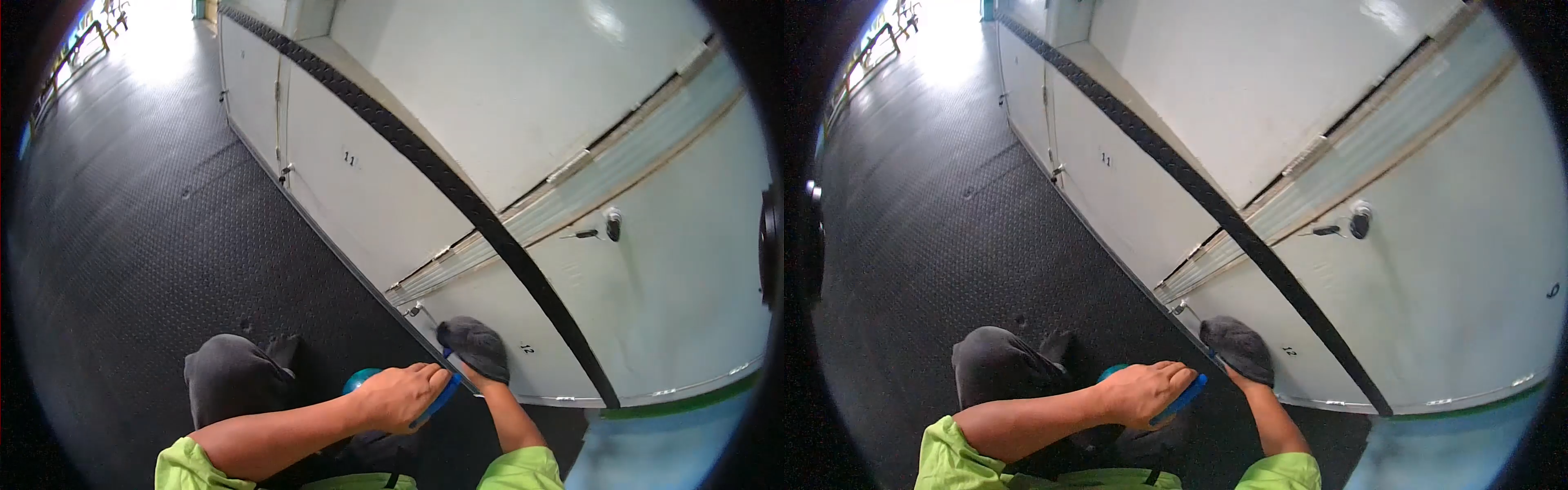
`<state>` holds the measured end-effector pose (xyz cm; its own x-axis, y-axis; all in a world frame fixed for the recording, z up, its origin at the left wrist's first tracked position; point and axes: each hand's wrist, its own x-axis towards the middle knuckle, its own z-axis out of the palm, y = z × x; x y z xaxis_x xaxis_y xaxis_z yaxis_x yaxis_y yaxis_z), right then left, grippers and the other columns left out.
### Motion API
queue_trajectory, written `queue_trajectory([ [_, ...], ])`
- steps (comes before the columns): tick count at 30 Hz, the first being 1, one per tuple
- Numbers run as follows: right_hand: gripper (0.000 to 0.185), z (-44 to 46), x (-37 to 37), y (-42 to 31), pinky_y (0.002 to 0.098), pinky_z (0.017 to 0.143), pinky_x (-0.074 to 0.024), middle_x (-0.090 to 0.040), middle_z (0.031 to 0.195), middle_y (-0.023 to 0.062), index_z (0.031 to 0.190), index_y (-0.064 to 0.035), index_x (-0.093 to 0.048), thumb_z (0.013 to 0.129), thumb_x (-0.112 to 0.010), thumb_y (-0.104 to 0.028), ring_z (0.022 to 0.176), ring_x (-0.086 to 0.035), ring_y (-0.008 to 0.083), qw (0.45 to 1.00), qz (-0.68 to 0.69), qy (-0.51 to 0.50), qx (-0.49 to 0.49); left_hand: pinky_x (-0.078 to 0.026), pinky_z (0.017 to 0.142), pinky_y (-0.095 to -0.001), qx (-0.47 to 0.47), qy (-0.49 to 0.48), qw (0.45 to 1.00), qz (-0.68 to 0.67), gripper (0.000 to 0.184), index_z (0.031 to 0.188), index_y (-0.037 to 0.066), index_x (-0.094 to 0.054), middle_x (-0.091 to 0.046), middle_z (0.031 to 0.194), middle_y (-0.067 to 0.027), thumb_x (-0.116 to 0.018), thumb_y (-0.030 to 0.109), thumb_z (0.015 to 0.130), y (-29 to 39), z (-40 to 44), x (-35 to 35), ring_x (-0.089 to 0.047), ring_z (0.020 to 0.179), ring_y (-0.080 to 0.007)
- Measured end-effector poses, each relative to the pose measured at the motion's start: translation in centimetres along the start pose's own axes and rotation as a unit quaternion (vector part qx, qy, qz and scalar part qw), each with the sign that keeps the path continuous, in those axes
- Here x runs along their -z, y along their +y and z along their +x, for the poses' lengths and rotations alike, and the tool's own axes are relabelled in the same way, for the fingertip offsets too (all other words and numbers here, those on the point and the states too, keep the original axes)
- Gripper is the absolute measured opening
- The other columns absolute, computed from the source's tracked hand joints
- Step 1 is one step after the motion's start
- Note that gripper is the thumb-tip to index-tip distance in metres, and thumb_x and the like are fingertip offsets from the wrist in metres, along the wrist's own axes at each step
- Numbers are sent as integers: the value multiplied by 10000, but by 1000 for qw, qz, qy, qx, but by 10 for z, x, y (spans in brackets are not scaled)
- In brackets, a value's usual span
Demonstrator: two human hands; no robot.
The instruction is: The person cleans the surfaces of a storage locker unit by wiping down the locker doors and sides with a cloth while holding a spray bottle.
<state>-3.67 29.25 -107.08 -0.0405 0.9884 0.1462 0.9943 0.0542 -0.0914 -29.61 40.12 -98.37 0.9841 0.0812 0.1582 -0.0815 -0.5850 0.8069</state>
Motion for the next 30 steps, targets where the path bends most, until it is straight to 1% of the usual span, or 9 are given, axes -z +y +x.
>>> queue_trajectory([
  [3, 262, -9, 40, -10, 409, 939, -458, -673, 1041, 133, 1057, -39, -662, 842, -597, -173, 1000, -629, 331, 855, 335, 99, -384, -510, 861, -429, 73, -91, 993, -3, 552, 1145, -93, -439, -535, 1150, -271, -671, 151, 708, -3, 4, 1, -551, 1087, -383],
  [4, 296, -15, 43, -5, 427, 941, -457, -657, 1072, 145, 1119, -45, -630, 850, -579, -157, 1000, -621, 361, 960, 101, 117, -232, -510, 867, -427, 105, -132, 986, -13, 604, 1178, -97, -421, -540, 1132, -266, -699, 178, 716, -5, 6, -6, -558, 1070, -392],
  [5, 337, -17, 51, -4, 445, 943, -455, -641, 1103, 157, 1181, -50, -599, 858, -561, -142, 1001, -613, 392, 956, -190, 195, -110, -511, 873, -425, 136, -175, 975, -20, 658, 1210, -100, -404, -545, 1115, -262, -727, 204, 724, -6, 7, -11, -565, 1052, -400],
  [7, 381, 3, 60, -12, 459, 953, -448, -622, 1142, 177, 1234, -54, -567, 863, -549, -138, 1033, -596, 408, 928, -293, 231, -22, -509, 878, -425, 124, -154, 980, -26, 653, 1216, -102, -397, -537, 1130, -264, -721, 194, 733, -9, 2, -25, -558, 1069, -394],
  [10, 507, 32, 16, -17, 458, 898, -457, -588, 1144, 221, 1272, -55, -533, 789, -623, -180, 1003, -585, 375, 961, -213, 110, -138, -508, 885, -426, 92, -98, 991, 0, 640, 1226, -103, -386, -519, 1159, -269, -706, 183, 752, -19, -1, -38, -545, 1097, -384],
  [13, 394, 60, 16, -30, 404, 936, -455, -608, 1127, 209, 1150, -28, -594, 792, -651, -182, 1072, -575, 365, 989, 144, 14, -38, -508, 888, -421, 65, -33, 997, 26, 630, 1238, -102, -378, -506, 1176, -270, -692, 171, 765, -21, -3, -32, -537, 1113, -381],
  [20, 182, 66, 53, -62, 433, 809, -475, -628, 992, 171, 993, -90, -621, 846, -562, -179, 915, -593, 383, 985, 44, -10, -164, -555, 730, -388, 70, 102, 991, 47, 449, 1131, -59, -443, -538, 1032, -197, -624, 62, 739, -11, -22, 6, -582, 988, -347],
  [22, 201, 62, 7, -39, 455, 782, -465, -618, 997, 194, 984, -78, -623, 862, -558, -224, 908, -576, 408, 962, -241, 104, 74, -557, 710, -396, 72, 106, 991, 42, 435, 1113, -59, -447, -541, 997, -182, -625, 60, 735, -8, -21, 7, -587, 968, -342],
  [30, 208, -9, -43, -8, 467, 800, -450, -621, 1011, 172, 1002, -69, -625, 855, -543, -190, 944, -571, 372, 979, 93, -118, -139, -553, 761, -399, 136, 49, 989, -19, 591, 1191, -98, -407, -522, 1058, -234, -687, 42, 689, -6, -30, 31, -560, 1030, -381],
])
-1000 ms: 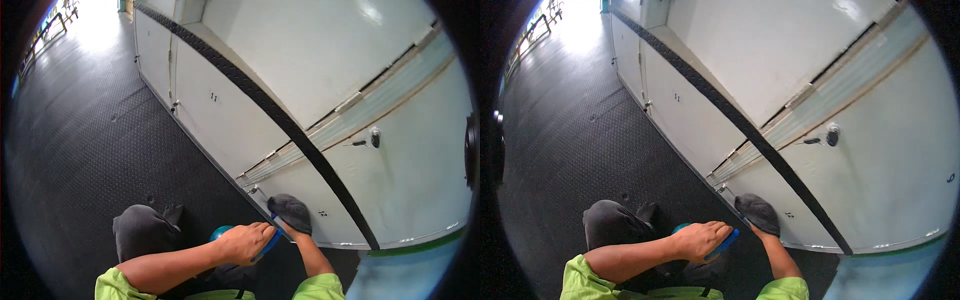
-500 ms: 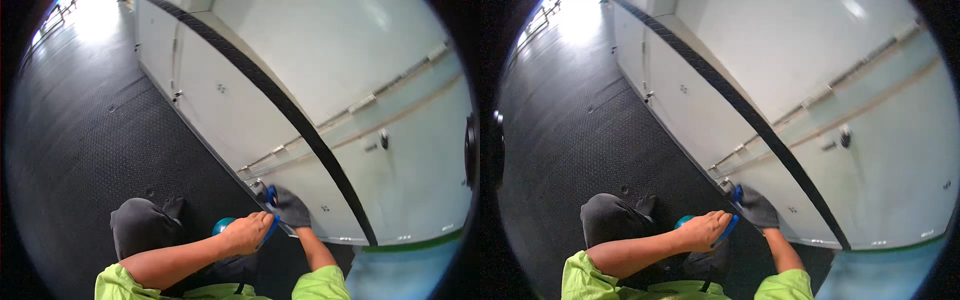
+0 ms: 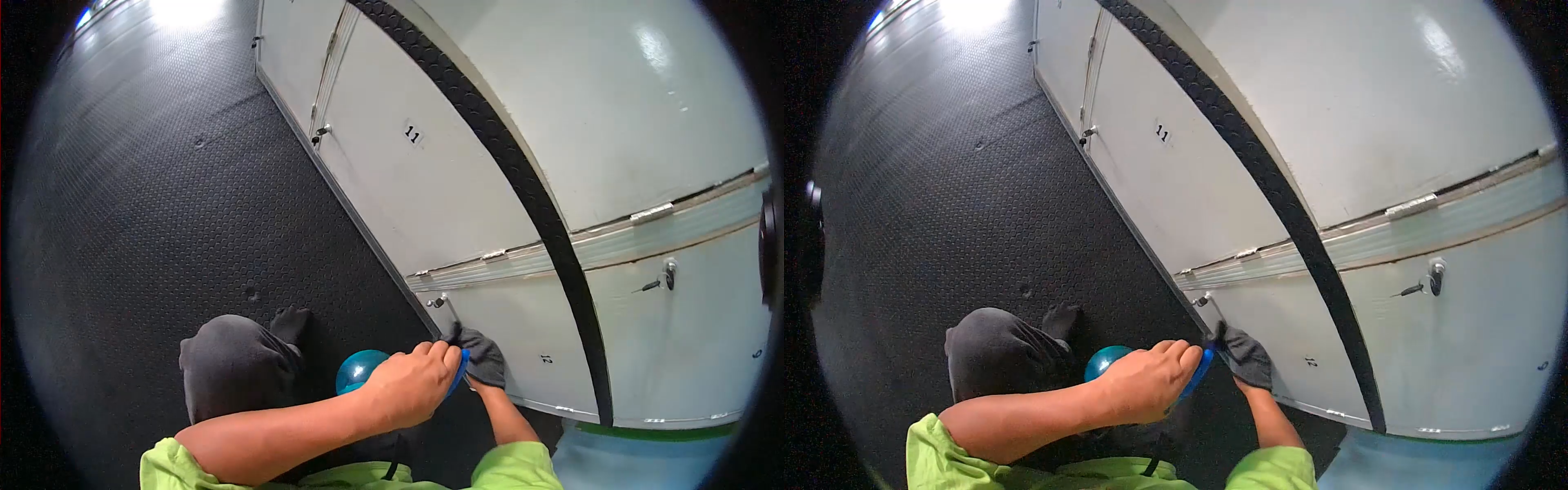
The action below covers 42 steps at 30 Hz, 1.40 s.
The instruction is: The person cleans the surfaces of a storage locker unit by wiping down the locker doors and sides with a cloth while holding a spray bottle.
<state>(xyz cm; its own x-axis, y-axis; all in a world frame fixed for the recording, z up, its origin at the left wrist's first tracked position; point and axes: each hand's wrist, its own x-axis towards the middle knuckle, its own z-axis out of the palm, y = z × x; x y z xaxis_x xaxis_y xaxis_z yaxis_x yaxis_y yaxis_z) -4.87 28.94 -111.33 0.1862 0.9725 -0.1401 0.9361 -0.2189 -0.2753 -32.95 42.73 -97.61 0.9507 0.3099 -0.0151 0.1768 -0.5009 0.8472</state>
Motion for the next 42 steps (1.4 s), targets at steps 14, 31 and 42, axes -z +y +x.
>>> queue_trajectory([
  [14, 207, 111, 16, -79, 375, 824, -482, -640, 942, 206, 897, -8, -653, 739, -662, -141, 888, -631, 324, 992, -1, 122, 42, -556, 691, -384, 28, 75, 996, 43, 365, 1068, -84, -440, -521, 935, -184, -566, 28, 745, -6, 1, 0, -584, 940, -337],
  [31, 314, 108, -131, -40, 420, 983, -383, -548, 1243, 199, 1167, -32, -579, 912, -469, -178, 1120, -521, 330, 989, 6, 147, -11, -544, 680, -368, 22, 48, 997, 65, 330, 1030, -58, -443, -527, 911, -172, -552, 38, 733, -7, -3, -11, -586, 895, -322],
  [42, 392, -2, -96, -55, 479, 1032, -374, -573, 1250, 155, 1214, -76, -578, 857, -528, -231, 1156, -534, 348, 992, 5, 123, -33, -450, 902, -424, 22, -85, 990, 114, 598, 1207, -97, -389, -511, 1084, -253, -680, 111, 728, 9, 16, -3, -538, 1019, -392],
])
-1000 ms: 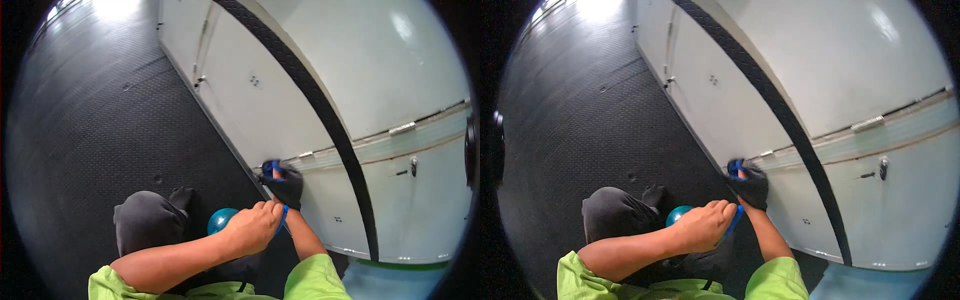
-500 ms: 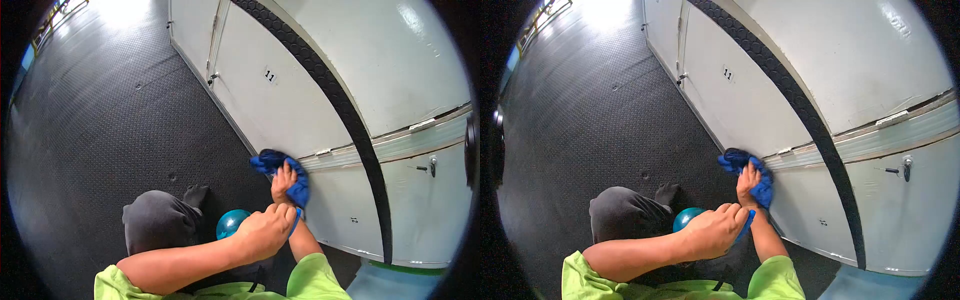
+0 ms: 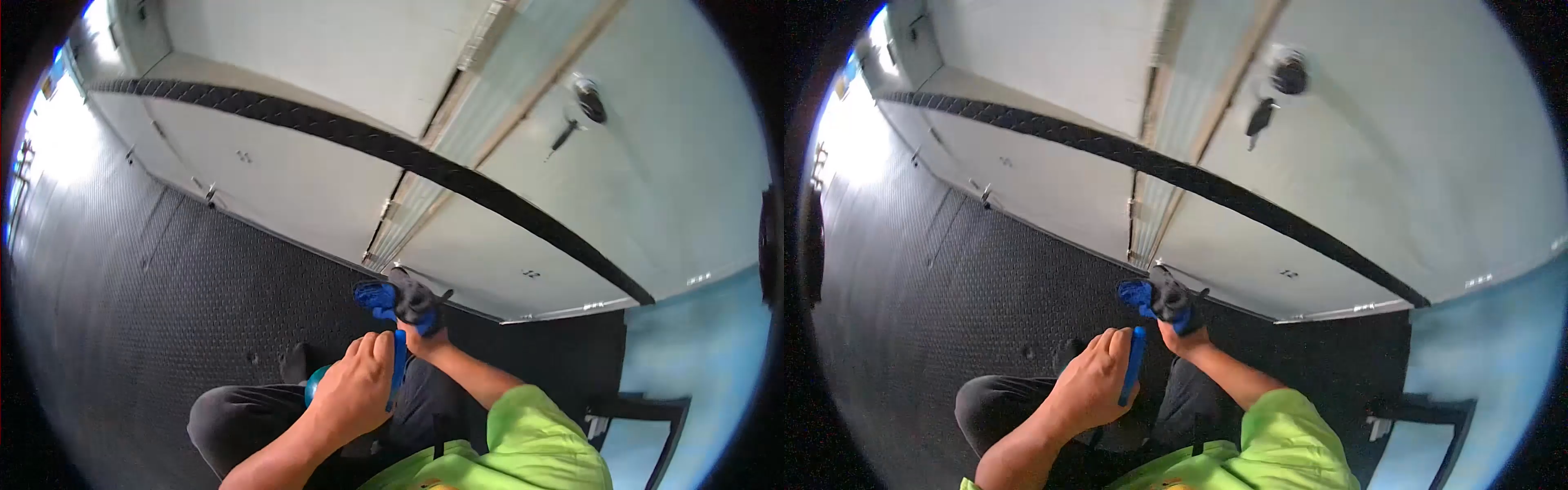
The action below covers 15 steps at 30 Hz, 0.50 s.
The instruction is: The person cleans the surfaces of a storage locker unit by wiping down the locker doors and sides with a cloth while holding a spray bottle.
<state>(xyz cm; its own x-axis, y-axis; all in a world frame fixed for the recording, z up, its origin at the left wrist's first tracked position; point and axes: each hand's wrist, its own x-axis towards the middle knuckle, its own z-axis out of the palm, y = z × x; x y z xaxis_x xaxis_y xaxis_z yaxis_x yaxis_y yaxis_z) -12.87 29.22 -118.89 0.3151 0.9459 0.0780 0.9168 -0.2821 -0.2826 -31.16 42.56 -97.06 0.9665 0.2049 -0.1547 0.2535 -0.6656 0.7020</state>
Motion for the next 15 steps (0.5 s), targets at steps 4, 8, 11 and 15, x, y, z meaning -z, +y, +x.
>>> queue_trajectory([
  [4, 281, -27, 68, -49, 478, 1049, -347, -565, 1277, 187, 1122, -65, -645, 857, -583, -133, 1173, -541, 331, 972, -33, 195, 126, -446, 912, -429, -30, 29, 999, 20, 585, 1218, -99, -381, -517, 1073, -264, -656, 112, 746, -3, -2, -8, -545, 1022, -407],
  [8, 337, -32, 99, -58, 478, 1111, -221, -377, 1413, 289, 1131, -7, -624, 900, -576, -248, 1334, -338, 394, 906, -39, 422, -18, -458, 890, -447, -5, 12, 1000, 20, 571, 1228, -96, -376, -520, 1049, -272, -638, 113, 766, 1, 0, -8, -557, 994, -432],
  [11, 498, 4, 39, -24, 487, 1098, -212, -305, 1468, 250, 1364, -19, -419, 949, -493, -283, 1334, -301, 417, 712, 274, 599, -244, -473, 848, -461, -26, 19, 998, 51, 561, 1227, -94, -370, -520, 1030, -264, -636, 109, 777, -1, 0, -15, -562, 960, -434],
  [15, 513, 90, -127, 16, 372, 994, -382, -525, 1253, 89, 1218, -50, -530, 948, -406, -467, 1109, -506, 224, 299, 667, 455, -508, -480, 823, -455, -70, 40, 994, 76, 506, 1201, -70, -389, -538, 1013, -247, -635, 108, 796, -14, 1, -24, -574, 945, -414],
])
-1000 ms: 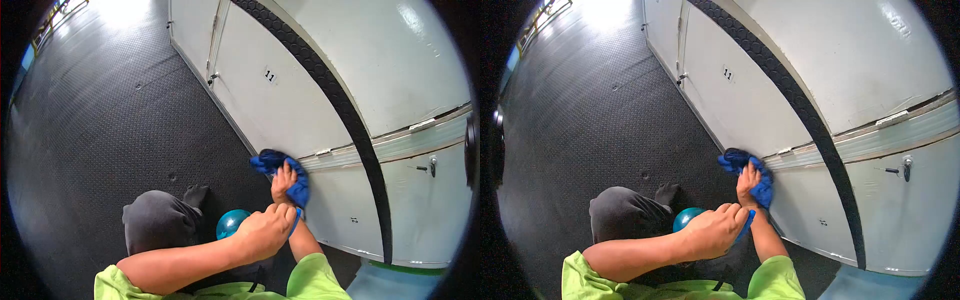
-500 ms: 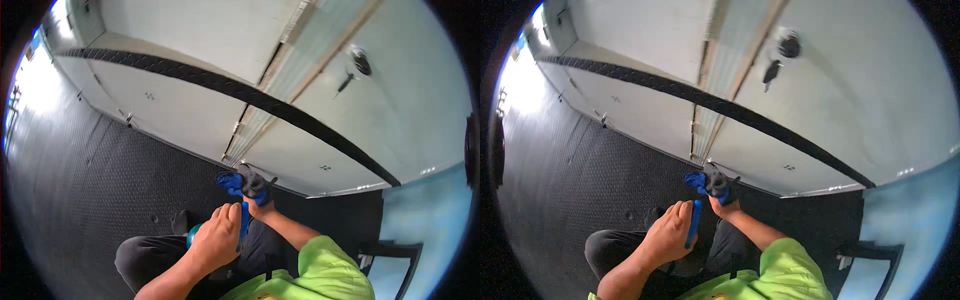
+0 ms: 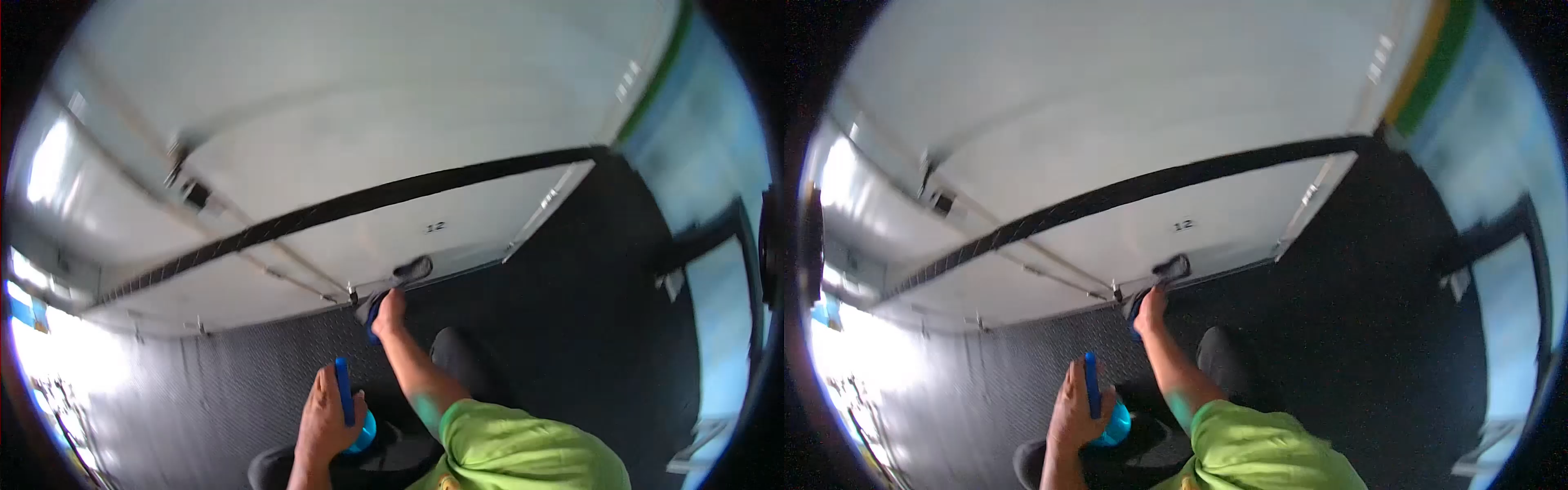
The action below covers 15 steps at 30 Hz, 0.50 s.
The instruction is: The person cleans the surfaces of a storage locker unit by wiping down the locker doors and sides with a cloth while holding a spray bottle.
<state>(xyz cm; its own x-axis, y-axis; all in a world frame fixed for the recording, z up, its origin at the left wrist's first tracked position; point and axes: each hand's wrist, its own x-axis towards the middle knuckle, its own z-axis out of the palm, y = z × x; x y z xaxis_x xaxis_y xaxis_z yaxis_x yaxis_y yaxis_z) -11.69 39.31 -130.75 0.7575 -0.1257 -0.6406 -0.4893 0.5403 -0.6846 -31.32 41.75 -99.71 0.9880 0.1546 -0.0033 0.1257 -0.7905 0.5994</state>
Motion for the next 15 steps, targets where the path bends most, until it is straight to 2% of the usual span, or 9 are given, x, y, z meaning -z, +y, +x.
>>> queue_trajectory([
  [1, 560, -52, -25, -27, 358, 1060, -315, -456, 1398, 47, 1325, -106, -485, 952, -372, -509, 1247, -431, 195, 971, 150, -64, -173, -480, 823, -455, -24, -19, 999, 18, 506, 1201, -70, -389, -538, 1013, -247, -635, 108, 796, 1, 3, 2, -574, 945, -414],
  [3, 515, -85, -54, -31, 416, 1016, -377, -540, 1303, 27, 1244, -131, -549, 941, -373, -510, 1175, -500, 212, 911, 259, -157, -281, -488, 807, -457, 41, -75, 996, -1, 537, 1196, -102, -378, -531, 1041, -275, -638, 152, 800, 7, 8, 2, -562, 959, -440],
  [4, 515, -74, -59, -27, 416, 1016, -377, -540, 1303, 27, 1244, -131, -549, 941, -373, -510, 1175, -500, 212, 908, 278, -149, -277, -489, 814, -459, 36, -81, 996, 2, 559, 1215, -91, -360, -541, 1043, -270, -640, 168, 807, 7, 12, 1, -565, 966, -437],
  [6, 510, -50, -65, -5, 472, 971, -419, -575, 1239, 44, 1231, -132, -558, 937, -369, -504, 1126, -539, 230, 818, 468, -212, -259, -488, 818, -462, 24, -93, 995, 7, 565, 1227, -83, -351, -545, 1053, -267, -637, 168, 808, -9, 13, -4, -566, 970, -432],
  [7, 510, -54, -61, -23, 472, 971, -419, -575, 1239, 44, 1231, -132, -558, 937, -369, -504, 1126, -539, 230, 816, 474, -205, -259, -487, 823, -465, 16, -92, 996, 1, 572, 1238, -75, -343, -548, 1062, -263, -634, 168, 810, -14, 14, -6, -568, 975, -428],
  [9, 510, -63, -45, -99, 506, 966, -436, -593, 1218, 88, 1176, -78, -579, 937, -372, -477, 1090, -569, 270, 863, 407, -117, -275, -481, 838, -474, 92, -128, 987, -14, 562, 1238, -60, -343, -553, 1076, -252, -630, 164, 810, -7, 24, 2, -568, 988, -426],
  [11, 471, -52, -30, -102, 488, 952, -455, -601, 1174, 105, 1176, -68, -564, 949, -380, -438, 1086, -572, 272, 884, 416, -182, -109, -483, 752, -426, 1, -65, 998, 17, 436, 1162, 4, -432, -570, 990, -190, -644, 100, 794, -8, 28, -2, -596, 814, -358],
  [13, 443, -52, -35, -71, 417, 1040, -387, -560, 1247, 48, 1246, -109, -521, 947, -426, -422, 1157, -521, 218, 917, 373, -128, -55, -482, 752, -426, 14, -88, 996, 15, 429, 1160, 6, -433, -569, 994, -190, -639, 101, 796, -1, 28, -4, -594, 818, -362],
  [15, 473, -49, -35, -61, 378, 1096, -305, -508, 1340, -11, 1307, -160, -490, 946, -424, -459, 1223, -464, 180, 941, 306, 5, -142, -481, 752, -426, 9, -108, 994, 21, 422, 1157, 9, -434, -568, 998, -190, -633, 102, 797, 4, 37, -7, -592, 823, -366],
])
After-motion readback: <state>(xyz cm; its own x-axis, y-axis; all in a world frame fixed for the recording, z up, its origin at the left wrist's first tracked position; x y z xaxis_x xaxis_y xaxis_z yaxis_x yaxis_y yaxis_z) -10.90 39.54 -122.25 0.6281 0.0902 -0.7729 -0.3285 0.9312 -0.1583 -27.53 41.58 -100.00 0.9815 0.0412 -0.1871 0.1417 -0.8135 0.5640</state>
